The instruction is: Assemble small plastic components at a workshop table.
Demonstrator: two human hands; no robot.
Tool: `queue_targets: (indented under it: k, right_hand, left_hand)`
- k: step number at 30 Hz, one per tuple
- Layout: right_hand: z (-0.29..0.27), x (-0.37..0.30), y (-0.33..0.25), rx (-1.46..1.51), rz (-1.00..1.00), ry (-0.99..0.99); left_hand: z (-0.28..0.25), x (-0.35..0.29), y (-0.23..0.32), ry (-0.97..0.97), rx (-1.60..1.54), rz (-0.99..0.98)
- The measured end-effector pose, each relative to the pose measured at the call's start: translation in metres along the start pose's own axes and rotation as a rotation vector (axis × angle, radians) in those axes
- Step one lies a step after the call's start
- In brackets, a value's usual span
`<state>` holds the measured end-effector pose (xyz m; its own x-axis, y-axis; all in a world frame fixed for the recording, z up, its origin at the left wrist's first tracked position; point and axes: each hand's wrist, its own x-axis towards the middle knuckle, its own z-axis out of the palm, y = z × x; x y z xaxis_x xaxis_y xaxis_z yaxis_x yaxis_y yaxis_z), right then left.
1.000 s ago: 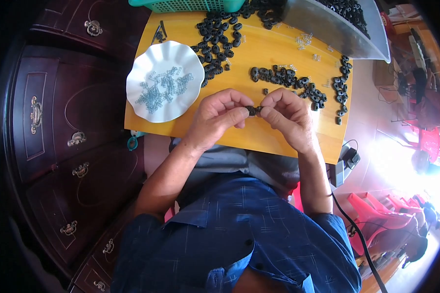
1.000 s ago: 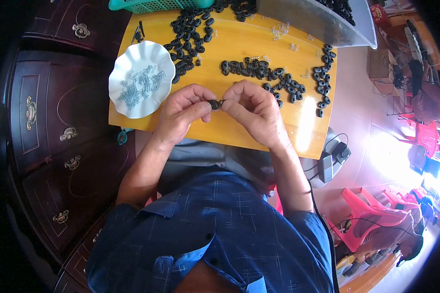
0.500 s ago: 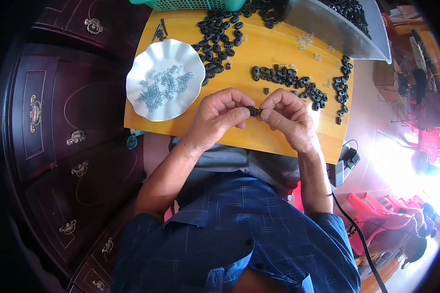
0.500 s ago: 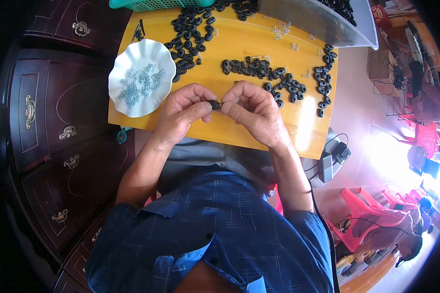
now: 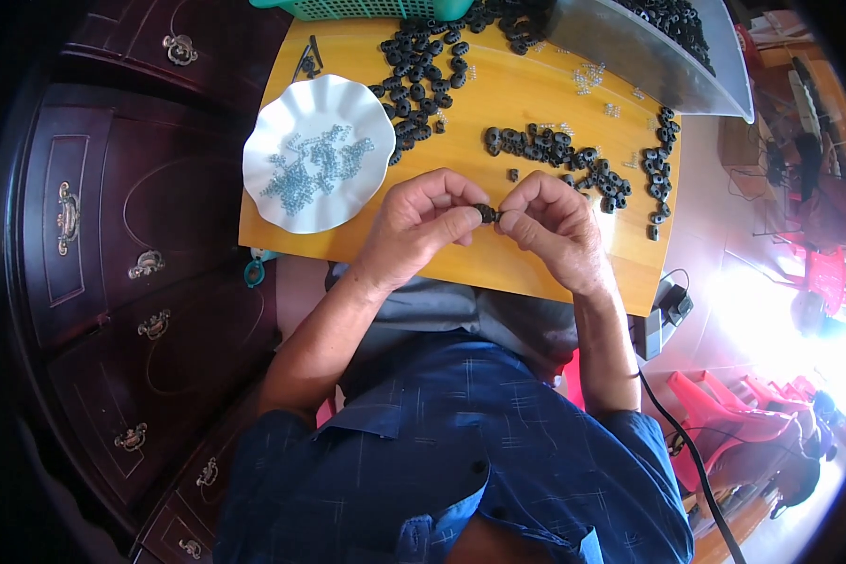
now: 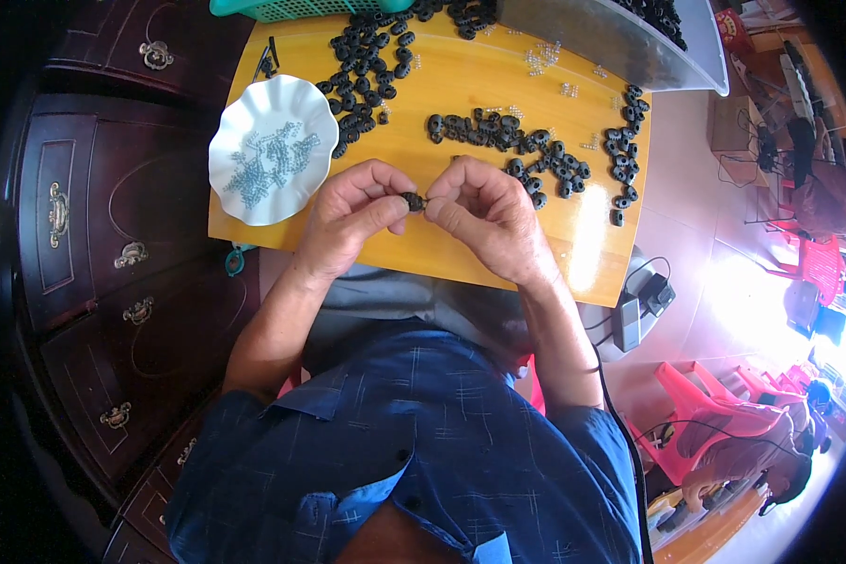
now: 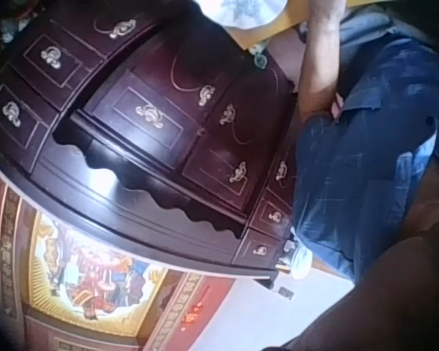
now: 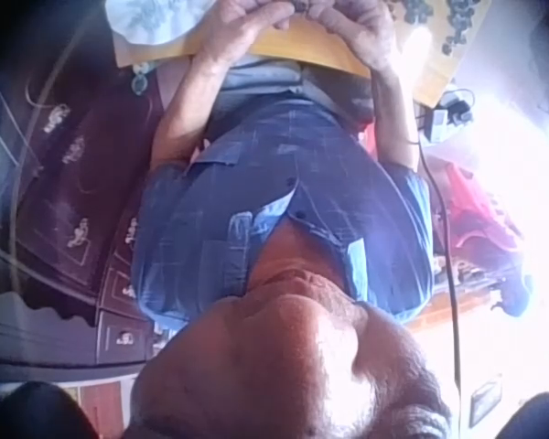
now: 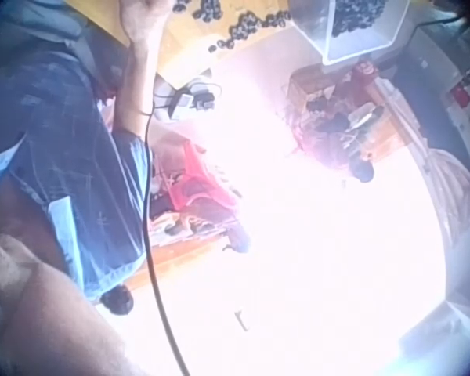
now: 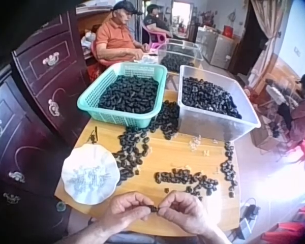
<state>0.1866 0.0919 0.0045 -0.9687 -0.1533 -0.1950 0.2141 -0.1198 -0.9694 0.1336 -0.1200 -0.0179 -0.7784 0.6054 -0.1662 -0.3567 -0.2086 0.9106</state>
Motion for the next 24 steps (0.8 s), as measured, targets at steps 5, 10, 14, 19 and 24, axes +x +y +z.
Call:
queue_targets:
  k: [5,10,14,19,24]
  right_hand:
    - [0.0001,-0.0006,0.0046,0.001,-0.023,-0.015]
    - [0.0029,-0.0004,0.0076,-0.083,-0.071,0.011]
    - [0.0031,0.0011,0.0058,-0.071,-0.032,0.012]
    - [0.0007,0.0009,0.0017,0.128,-0.036,-0.032]
    - [0.0013,-0.0002,0.0007,0.057,-0.027,-0.028]
  left_hand:
    - [-0.0016,0.0010,-0.0018,-0.015,0.001,0.015]
    - [-0.0048,0.0008,-0.0014,-0.036,0.080,0.055]
    - [-0.0045,0.0007,0.0000,-0.029,0.059,0.029]
    - [-0.0024,0.0018,-0.0023,-0.058,-0.049,0.012]
    - [-0.0024,-0.0005,-0.0019,-0.044,-0.015,0.013]
